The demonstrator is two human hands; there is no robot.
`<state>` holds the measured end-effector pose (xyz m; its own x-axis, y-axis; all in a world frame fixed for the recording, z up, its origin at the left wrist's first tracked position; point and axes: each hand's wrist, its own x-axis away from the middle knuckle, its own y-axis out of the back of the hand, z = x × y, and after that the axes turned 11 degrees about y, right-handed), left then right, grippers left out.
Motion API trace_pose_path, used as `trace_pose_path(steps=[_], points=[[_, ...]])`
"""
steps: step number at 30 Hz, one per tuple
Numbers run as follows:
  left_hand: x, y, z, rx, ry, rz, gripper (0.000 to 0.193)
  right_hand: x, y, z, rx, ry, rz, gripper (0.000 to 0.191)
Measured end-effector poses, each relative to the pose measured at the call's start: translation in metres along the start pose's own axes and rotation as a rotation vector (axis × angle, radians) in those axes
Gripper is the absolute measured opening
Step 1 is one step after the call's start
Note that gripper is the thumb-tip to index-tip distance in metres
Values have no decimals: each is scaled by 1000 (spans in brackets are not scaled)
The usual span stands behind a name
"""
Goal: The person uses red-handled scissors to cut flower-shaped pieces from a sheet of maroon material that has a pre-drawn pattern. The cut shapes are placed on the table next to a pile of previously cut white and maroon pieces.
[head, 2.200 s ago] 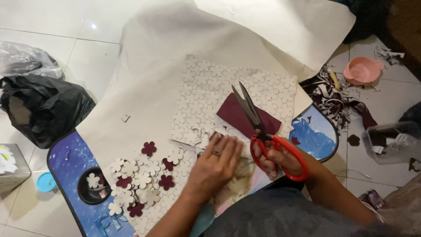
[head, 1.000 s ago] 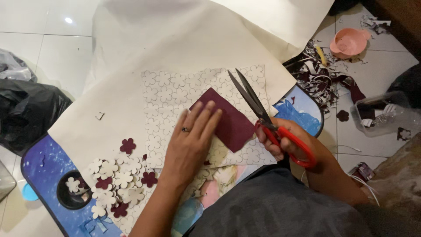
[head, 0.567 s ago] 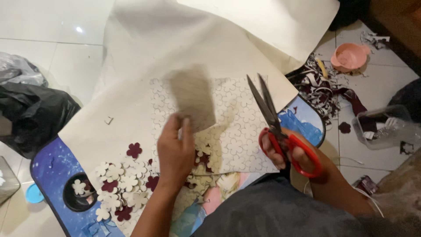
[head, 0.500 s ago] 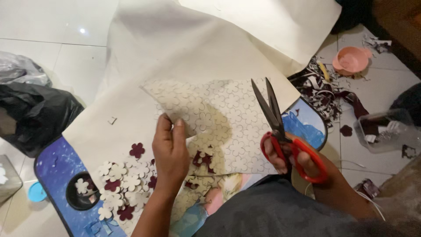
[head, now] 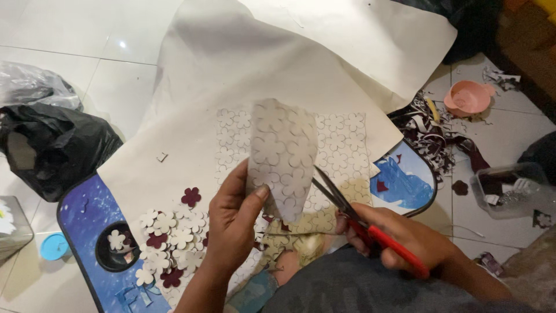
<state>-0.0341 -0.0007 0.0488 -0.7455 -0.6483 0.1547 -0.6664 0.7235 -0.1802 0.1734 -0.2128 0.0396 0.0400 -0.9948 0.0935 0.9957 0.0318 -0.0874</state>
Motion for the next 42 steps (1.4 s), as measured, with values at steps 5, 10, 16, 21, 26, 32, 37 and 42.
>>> trace_pose_path(steps=[5, 10, 16, 21, 26, 32, 37, 42], points=[[0, -2, -13, -215, 116, 62, 56, -7, 2, 2, 213, -6, 18, 114], [4, -9, -29, -263, 88, 106, 81, -8, -2, -5, 230, 1, -29, 112], [4, -22, -13, 81, 12, -108, 89, -9, -7, -6, 215, 33, -131, 110], [9, -26, 4, 41, -114, -237, 32, -9, -7, 0, 373, -31, -10, 108], [12, -28, 5, -123, -140, -227, 30, -14, -10, 3, 339, -19, -12, 110], [14, -35, 7, -211, -161, -269, 43, -16, -13, -1, 335, 2, -19, 110], [13, -36, 12, -193, -178, -261, 42, -17, -14, -6, 368, 46, -20, 102], [13, -35, 15, -161, -183, -268, 43, -17, -15, -7, 226, -2, -28, 101]])
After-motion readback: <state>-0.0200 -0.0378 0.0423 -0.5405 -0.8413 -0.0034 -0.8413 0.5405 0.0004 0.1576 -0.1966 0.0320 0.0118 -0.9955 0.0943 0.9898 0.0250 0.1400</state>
